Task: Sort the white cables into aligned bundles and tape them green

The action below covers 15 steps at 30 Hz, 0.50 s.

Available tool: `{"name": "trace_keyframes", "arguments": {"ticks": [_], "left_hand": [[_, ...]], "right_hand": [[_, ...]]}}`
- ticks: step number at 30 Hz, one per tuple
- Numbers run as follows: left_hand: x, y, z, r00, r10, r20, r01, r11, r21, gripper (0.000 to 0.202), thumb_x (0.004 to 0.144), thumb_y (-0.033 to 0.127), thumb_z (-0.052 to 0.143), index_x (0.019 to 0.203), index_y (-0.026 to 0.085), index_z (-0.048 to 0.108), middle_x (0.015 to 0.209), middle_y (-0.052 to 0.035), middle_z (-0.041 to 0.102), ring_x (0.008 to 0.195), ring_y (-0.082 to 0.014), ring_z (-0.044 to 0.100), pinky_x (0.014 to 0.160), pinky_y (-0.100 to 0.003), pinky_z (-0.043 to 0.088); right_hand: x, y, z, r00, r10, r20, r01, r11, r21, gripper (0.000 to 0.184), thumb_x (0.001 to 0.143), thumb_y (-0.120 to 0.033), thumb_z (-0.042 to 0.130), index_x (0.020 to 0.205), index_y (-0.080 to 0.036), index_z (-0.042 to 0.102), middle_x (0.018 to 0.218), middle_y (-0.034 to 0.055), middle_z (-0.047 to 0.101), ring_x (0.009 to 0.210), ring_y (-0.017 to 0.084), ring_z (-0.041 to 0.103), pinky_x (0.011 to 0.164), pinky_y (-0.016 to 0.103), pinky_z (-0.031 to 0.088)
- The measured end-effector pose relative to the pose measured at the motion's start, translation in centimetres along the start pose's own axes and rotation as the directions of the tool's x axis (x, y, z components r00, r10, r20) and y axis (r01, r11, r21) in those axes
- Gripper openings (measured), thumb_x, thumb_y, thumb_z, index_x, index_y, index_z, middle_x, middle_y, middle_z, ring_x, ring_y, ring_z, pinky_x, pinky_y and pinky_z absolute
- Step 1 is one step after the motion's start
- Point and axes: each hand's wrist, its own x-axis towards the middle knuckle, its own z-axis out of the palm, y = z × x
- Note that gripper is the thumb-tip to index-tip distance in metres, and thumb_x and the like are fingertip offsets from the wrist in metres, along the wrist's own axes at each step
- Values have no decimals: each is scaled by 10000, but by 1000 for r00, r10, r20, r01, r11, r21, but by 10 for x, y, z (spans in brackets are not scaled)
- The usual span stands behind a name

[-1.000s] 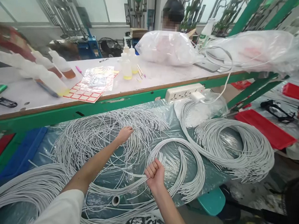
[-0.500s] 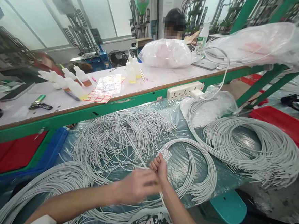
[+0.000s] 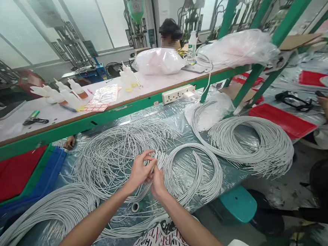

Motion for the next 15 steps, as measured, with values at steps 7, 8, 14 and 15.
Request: {"name": "trace_keyframes", "arguments": {"ticks": [7,8,14,15], "left_hand": [[0,-7,-11,987,61,148,-53,997,-57,550,861,275,559,1401,207,480,842,-5,659,723,-134,572,718,-265,448],[0,-7,-13,985,60,164,-52,997,-53,535,862,271,554,1389,205,496,826,-2,656,704,-130,558,697,-259,443],[0,-5,-19,969,235,81,-246,951,185,392,872,246,540,1258,218,604,847,-28,647,842,-181,574,808,-318,444],[0,-6,-19,964,258,71,-267,939,215,372,871,251,545,1235,216,614,851,-31,643,854,-187,575,819,-326,443]], "right_hand": [[-7,2,3,997,70,36,-71,997,18,507,720,-603,724,737,-240,371,409,-131,253,353,69,194,384,199,168],[-7,3,3,997,66,50,-67,998,9,519,719,-622,718,732,-238,369,412,-130,249,355,65,186,384,197,160],[-9,3,0,995,71,76,-71,997,1,508,748,-617,715,754,-238,376,425,-125,291,344,60,186,367,196,142],[-9,3,-1,994,56,98,-58,998,20,504,753,-603,720,753,-238,373,426,-121,310,339,59,190,361,197,139]]}}
